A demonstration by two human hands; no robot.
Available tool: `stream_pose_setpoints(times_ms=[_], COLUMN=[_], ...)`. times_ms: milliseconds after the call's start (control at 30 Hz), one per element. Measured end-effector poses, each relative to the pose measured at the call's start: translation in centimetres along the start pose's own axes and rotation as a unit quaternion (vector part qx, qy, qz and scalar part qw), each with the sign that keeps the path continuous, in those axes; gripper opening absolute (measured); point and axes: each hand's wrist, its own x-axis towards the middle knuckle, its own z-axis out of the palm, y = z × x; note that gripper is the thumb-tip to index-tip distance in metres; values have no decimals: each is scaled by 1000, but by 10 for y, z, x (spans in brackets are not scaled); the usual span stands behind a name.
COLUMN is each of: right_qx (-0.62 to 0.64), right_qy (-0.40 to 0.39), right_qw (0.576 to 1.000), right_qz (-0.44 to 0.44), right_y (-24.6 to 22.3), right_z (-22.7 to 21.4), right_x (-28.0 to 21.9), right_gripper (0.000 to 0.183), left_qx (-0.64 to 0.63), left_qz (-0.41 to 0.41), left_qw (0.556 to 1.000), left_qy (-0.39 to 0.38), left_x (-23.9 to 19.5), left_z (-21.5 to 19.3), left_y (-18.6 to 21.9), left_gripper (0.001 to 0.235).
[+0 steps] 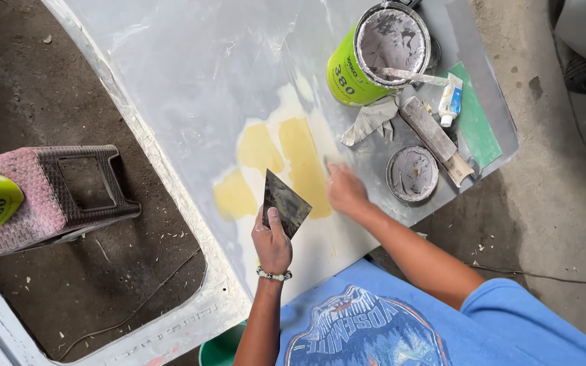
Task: Applying putty to a car door panel and sanding the surface to prepare for painting.
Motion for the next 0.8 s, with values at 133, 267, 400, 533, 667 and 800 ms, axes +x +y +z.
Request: stream_pose_setpoints(times_ms=[133, 267, 400, 533, 667, 800], right_qx=[290, 509, 457, 444, 652, 781], right_qy=[-174, -109, -214, -164, -44, -46], right_qw=[917, 853, 862, 881, 756, 623], right_qz=[214, 23, -48, 10, 23, 17], right_y=[-54, -25, -45, 0, 13, -1], right_z=[-77, -65, -85, -70, -86, -80], right_x=[-10, -35, -90, -86, -54, -27], right_gripper=[41, 43, 45, 42, 23, 33], left_qx=[-86, -254, -362, -361, -459, -476], left_qz=[-49, -60, -36, -10, -128, -290], left_qw=[995, 965, 929, 931, 871, 790], left_qy=[10, 34, 72, 60, -117, -256], left_x=[8, 14, 27, 30, 15, -12], left_z=[2, 2, -1, -13, -19, 4], left_y=[-17, -13, -13, -3, 8, 5], left_gripper=[43, 33, 30, 30, 33, 37])
